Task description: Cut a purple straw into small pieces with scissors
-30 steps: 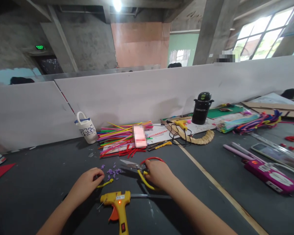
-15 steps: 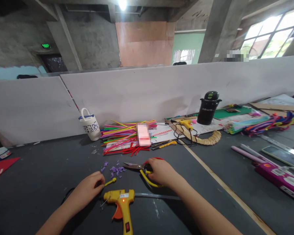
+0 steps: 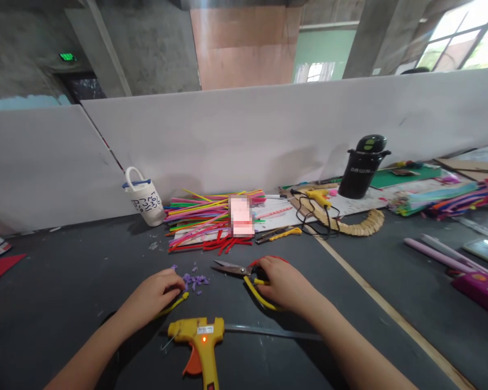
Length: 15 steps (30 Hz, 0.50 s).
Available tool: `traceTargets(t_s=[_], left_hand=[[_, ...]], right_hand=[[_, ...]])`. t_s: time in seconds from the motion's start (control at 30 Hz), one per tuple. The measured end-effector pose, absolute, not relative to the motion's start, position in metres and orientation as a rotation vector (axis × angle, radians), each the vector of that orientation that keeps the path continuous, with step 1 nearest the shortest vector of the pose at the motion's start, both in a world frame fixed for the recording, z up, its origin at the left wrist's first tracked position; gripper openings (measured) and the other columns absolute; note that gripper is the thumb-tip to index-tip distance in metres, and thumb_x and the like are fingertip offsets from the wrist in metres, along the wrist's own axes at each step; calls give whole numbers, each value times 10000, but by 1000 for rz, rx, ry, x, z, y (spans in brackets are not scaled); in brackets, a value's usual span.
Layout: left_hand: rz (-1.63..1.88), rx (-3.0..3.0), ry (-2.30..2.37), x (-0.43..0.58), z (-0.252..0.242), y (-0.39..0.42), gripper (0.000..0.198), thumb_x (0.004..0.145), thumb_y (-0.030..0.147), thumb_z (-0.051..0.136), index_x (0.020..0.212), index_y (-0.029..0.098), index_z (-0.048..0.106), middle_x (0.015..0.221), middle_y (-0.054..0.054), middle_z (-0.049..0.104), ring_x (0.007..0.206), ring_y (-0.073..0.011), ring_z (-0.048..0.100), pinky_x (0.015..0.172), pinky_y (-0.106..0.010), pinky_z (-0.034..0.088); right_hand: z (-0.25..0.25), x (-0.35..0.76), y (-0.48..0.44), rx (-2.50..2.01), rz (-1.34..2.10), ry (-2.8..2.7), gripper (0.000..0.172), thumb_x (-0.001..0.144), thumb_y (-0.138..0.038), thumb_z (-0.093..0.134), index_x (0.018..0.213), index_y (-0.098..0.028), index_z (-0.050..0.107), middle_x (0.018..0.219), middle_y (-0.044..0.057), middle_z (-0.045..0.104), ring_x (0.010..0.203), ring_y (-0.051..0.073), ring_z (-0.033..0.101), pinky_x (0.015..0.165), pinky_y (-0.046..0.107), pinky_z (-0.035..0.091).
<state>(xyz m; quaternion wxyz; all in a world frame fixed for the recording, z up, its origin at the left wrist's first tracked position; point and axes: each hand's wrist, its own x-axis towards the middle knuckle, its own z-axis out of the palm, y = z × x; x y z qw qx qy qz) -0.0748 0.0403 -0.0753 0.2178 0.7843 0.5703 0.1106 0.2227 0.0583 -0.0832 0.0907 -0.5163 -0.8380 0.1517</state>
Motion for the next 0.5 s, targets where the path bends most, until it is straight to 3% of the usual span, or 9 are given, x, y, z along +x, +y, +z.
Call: traceTargets(t_s=[0.17,0.33,0.5], left_hand=[[332,2145,1644,-72,-78,43,310,797,170,433,1026,226,634,955,-58,624,894,-205,573,790,-293,393],[316,2125,1702,-79,-75,41,163,755,160,465,750,229,613,791,-13,595,733,-182,560,673,-275,396],[323,2091,1777,-83,-74,45,170,762,170,456,757,222,618,780,-16,577,724,-182,559,659,-284,388]], right_hand=[[-83,225,59,-1547,493,-2476,270,768,-243,498,1008,-156,587,972,105,620,877,224,562,746,277,402],[-87,227,60,-1553,534,-2462,300,750,-232,518,1034,-157,582,1020,105,610,936,228,545,808,290,391],[-88,227,61,-1562,556,-2438,315,734,-236,531,1035,-161,586,1017,102,611,921,229,548,787,289,396]])
